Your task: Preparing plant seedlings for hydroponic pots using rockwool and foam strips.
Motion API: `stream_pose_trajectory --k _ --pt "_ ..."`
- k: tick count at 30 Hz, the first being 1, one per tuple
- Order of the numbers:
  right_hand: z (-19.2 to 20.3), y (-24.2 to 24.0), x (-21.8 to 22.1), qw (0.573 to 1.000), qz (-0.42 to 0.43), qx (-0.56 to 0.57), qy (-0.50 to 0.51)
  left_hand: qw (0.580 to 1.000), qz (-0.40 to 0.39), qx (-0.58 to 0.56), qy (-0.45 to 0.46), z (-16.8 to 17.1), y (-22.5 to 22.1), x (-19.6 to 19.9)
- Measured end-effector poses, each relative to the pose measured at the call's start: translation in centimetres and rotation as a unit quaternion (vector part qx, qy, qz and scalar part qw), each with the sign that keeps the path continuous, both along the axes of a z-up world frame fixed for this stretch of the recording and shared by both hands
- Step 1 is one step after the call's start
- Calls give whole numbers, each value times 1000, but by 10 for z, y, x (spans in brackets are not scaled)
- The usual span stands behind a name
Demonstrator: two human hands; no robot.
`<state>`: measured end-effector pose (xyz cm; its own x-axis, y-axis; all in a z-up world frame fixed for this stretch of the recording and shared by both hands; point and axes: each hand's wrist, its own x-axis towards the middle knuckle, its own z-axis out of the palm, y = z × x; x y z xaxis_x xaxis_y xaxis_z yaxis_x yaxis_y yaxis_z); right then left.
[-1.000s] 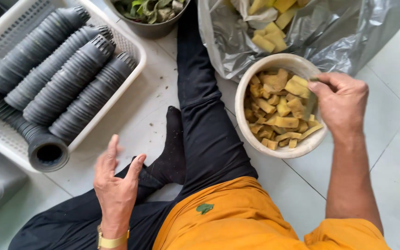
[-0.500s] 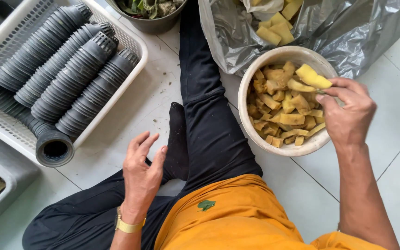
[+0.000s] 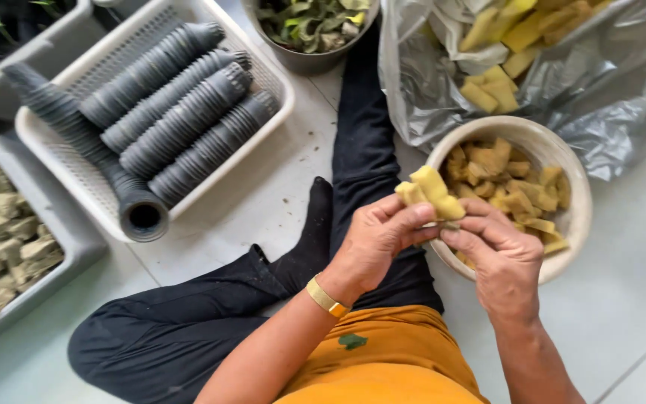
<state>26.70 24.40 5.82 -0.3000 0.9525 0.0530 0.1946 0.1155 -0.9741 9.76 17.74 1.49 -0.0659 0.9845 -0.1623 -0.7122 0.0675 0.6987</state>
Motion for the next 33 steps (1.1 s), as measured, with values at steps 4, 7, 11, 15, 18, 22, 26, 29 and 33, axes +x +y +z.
stream_pose_trajectory --k 4,7,11,15,18,22,26,29,33 --pt "6 -2 -15 993 88 -64 46 988 68 -52 -127 -10 -21 -29" --pt "12 0 -29 986 95 -120 68 990 57 -72 -109 3 -40 -52" --pt "18 2 -45 964 212 -119 106 996 47 -64 -36 16 -64 -60" --pt "8 3 -55 926 289 -210 121 992 93 -61 59 21 -76 -66" --pt "-3 1 -62 899 365 -238 38 985 116 -39 119 29 -88 -74" --pt "0 -6 -70 918 304 -223 121 988 113 -6 106 34 -101 -81" --pt "13 -21 -76 934 300 -144 129 985 159 -7 71 26 -105 -80" --pt "38 -29 -78 949 306 8 71 992 129 -1 2 39 -111 -87" --pt "46 -33 -82 914 397 59 66 971 124 96 -178 45 -115 -91"
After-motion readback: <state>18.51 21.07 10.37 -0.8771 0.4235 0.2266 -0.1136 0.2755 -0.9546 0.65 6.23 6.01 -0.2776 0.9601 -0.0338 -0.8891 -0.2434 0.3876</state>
